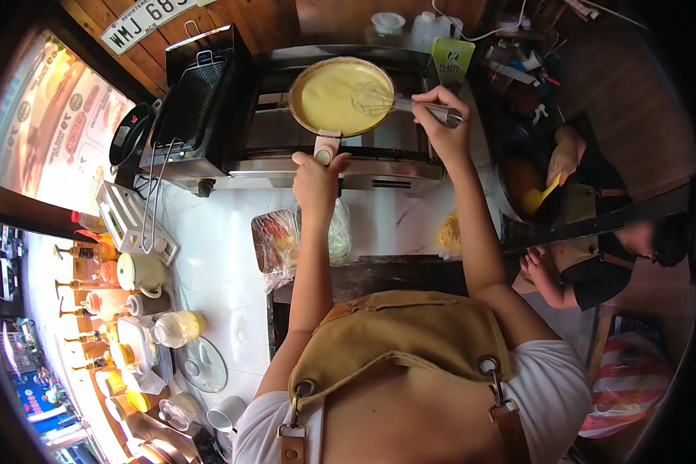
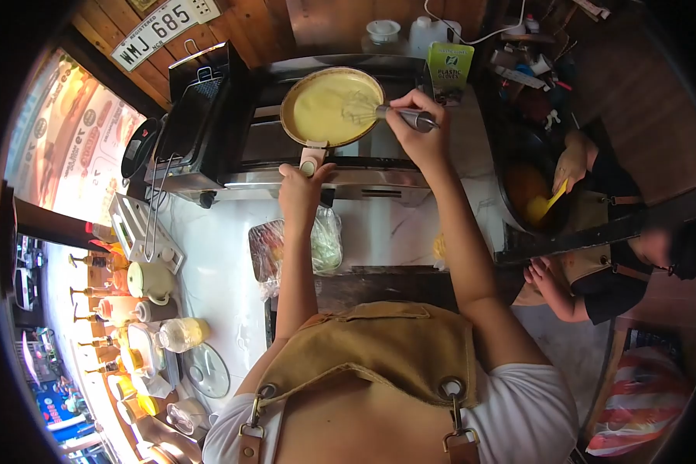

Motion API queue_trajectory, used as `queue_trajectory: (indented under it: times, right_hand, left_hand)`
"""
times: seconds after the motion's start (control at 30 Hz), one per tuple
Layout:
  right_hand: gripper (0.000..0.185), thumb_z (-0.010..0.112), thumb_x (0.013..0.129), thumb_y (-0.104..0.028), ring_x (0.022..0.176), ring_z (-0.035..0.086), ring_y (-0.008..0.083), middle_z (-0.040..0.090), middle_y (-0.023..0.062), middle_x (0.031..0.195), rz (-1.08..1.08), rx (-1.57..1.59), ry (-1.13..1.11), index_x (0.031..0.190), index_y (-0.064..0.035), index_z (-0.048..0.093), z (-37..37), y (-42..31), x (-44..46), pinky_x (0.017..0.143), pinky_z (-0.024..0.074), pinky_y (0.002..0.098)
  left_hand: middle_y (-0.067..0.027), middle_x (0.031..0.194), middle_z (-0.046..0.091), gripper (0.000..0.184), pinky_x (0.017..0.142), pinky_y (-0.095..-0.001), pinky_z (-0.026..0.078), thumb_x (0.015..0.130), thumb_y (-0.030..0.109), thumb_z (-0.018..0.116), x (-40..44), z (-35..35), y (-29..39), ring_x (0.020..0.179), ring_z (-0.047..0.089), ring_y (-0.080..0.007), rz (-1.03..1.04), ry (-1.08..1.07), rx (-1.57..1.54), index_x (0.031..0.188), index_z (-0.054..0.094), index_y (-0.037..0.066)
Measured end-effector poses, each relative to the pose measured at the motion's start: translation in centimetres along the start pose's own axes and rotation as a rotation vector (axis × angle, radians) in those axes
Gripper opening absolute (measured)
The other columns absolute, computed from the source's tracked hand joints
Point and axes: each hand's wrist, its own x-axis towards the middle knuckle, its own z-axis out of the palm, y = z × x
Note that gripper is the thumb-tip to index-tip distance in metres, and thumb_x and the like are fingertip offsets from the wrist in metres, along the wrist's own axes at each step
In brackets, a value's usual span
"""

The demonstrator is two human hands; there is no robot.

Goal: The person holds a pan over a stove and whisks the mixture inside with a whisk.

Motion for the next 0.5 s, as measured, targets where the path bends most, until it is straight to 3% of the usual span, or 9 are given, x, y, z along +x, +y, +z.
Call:
queue_trajectory:
  times: [0.07,0.33,0.5]
  right_hand:
    - [0.005,0.063,0.073,-0.003,0.062,0.054,0.0043,0.058,0.0000,0.064,0.087,0.081,-0.106,0.075,-0.0015,0.059,0.4,-0.6,-0.8,0.056,0.0417,0.0195]
    - [0.011,0.062,0.077,-0.003,0.083,0.061,0.0112,0.065,0.0077,0.088,-0.113,0.065,-0.156,0.088,0.0004,0.059,5.2,3.0,-0.4,0.072,0.0482,0.0239]
    - [0.012,0.064,0.072,-0.004,0.068,0.061,0.0109,0.063,0.0079,0.074,-0.094,-0.054,0.054,0.083,-0.0018,0.058,4.2,3.9,-0.6,0.058,0.0455,0.0237]
  left_hand:
    - [-0.0231,0.069,0.060,0.070,0.061,-0.0419,0.049,0.066,0.055,0.069,0.0,0.1,0.0,0.070,0.061,-0.0397,0.008,-0.002,0.014,0.086,0.035,-0.003]
    - [-0.0237,0.070,0.060,0.070,0.061,-0.0427,0.049,0.066,0.056,0.068,0.1,0.3,-0.3,0.070,0.061,-0.0401,0.009,0.021,0.011,0.086,0.036,-0.003]
    - [-0.0237,0.070,0.060,0.070,0.061,-0.0431,0.049,0.066,0.055,0.069,0.1,-0.1,-0.2,0.071,0.060,-0.0404,0.004,0.012,-0.011,0.086,0.036,-0.003]
